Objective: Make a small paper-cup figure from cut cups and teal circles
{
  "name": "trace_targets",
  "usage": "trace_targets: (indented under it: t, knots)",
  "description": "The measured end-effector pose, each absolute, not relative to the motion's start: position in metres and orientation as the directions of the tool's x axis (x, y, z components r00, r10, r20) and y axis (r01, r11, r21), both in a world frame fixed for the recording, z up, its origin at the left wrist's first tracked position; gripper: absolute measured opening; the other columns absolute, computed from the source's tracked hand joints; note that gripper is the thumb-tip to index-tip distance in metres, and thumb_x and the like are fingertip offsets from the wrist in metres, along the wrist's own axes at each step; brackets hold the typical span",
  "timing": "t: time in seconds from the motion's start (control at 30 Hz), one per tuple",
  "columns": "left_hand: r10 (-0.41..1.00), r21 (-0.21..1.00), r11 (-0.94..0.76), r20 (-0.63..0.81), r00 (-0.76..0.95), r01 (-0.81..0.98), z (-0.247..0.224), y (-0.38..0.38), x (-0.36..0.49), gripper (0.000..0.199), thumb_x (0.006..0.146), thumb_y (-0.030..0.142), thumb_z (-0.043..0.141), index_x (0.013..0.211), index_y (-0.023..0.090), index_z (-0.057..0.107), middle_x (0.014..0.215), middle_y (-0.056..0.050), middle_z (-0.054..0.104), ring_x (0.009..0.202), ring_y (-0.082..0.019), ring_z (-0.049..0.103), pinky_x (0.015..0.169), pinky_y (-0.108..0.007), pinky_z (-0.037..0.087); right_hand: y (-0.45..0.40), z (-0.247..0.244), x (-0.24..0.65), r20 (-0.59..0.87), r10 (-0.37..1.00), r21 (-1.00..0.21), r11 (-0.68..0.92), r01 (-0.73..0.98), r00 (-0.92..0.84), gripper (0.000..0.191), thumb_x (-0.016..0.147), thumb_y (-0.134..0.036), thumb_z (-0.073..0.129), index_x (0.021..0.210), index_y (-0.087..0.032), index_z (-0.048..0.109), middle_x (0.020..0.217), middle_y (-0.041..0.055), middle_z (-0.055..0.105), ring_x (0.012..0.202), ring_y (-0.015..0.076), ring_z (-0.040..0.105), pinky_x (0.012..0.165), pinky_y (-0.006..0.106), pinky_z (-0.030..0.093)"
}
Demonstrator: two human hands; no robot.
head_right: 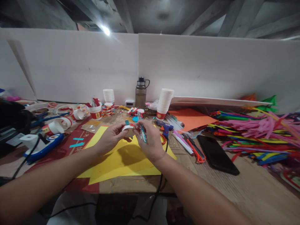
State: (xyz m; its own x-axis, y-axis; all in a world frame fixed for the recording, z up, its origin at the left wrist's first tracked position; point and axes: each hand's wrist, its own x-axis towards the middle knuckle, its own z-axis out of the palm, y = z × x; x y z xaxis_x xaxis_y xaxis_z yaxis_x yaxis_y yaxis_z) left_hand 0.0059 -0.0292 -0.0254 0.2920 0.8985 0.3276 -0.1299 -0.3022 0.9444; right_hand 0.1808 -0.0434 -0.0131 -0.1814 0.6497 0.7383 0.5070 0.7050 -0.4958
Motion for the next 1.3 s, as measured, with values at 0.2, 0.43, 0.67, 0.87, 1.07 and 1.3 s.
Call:
trace_targets:
  t: [0.2,0.43,0.67,0.87,1.07,1.3]
  knots:
    - [0.892,0.945,-0.297,0.325,0.313,-0.134,-0.0241,-0.0315,0.0064,0.024,0.080,0.037,0.066,0.094,0.018,0.068,0.088,-0.005,0.063,0.077,-0.015,0.058,0.067,-0.030,0.061,-0.0450,-0.0116,0.1816,0.763,0.622,-0.465,0.716,0.521,-0.175,0.010,0.084,-0.020,0.061,0.093,-0.021,0.057,0.088,0.0032,0.065,0.078,0.0170,0.061,0.074,0.030,0.048]
    - [0.881,0.946,-0.313,0.324,0.344,-0.088,-0.0225,-0.0321,0.0062,0.028,0.083,0.039,0.062,0.097,0.015,0.065,0.090,-0.004,0.061,0.078,-0.013,0.057,0.070,-0.031,0.061,-0.0444,-0.0127,0.1797,0.805,0.566,-0.395,0.736,0.550,-0.179,0.009,0.083,-0.016,0.060,0.091,-0.021,0.059,0.088,0.0033,0.066,0.081,0.0179,0.062,0.074,0.030,0.048]
    - [0.876,0.942,-0.327,0.331,0.352,-0.072,-0.0229,-0.0321,0.0058,0.026,0.083,0.039,0.061,0.093,0.015,0.063,0.087,-0.002,0.058,0.075,-0.012,0.057,0.069,-0.030,0.060,-0.0458,-0.0109,0.1794,0.828,0.521,-0.345,0.764,0.544,-0.207,0.010,0.084,-0.014,0.060,0.090,-0.021,0.057,0.086,0.0026,0.066,0.080,0.0168,0.062,0.072,0.028,0.048]
    - [0.876,0.941,-0.332,0.333,0.350,-0.065,-0.0231,-0.0323,0.0061,0.027,0.084,0.040,0.061,0.093,0.015,0.065,0.084,-0.002,0.059,0.075,-0.012,0.057,0.070,-0.030,0.061,-0.0446,-0.0134,0.1789,0.822,0.534,-0.364,0.761,0.538,-0.199,0.009,0.084,-0.014,0.060,0.089,-0.021,0.056,0.086,0.0020,0.065,0.078,0.0159,0.061,0.072,0.028,0.047]
    - [0.896,0.948,-0.313,0.315,0.314,-0.058,-0.0212,-0.0340,0.0060,0.031,0.082,0.037,0.063,0.102,0.015,0.067,0.089,-0.004,0.064,0.078,-0.014,0.061,0.067,-0.028,0.060,-0.0436,-0.0149,0.1777,0.801,0.575,-0.421,0.739,0.525,-0.167,0.008,0.084,-0.017,0.061,0.089,-0.021,0.057,0.080,0.0002,0.062,0.072,0.0144,0.058,0.069,0.027,0.046]
    - [0.906,0.951,-0.303,0.307,0.291,-0.059,-0.0177,-0.0359,0.0066,0.030,0.080,0.036,0.065,0.100,0.014,0.068,0.087,-0.003,0.065,0.073,-0.013,0.062,0.065,-0.026,0.059,-0.0443,-0.0129,0.1763,0.800,0.583,-0.445,0.737,0.508,-0.146,0.008,0.083,-0.017,0.062,0.088,-0.021,0.057,0.080,0.0005,0.063,0.072,0.0146,0.059,0.069,0.027,0.046]
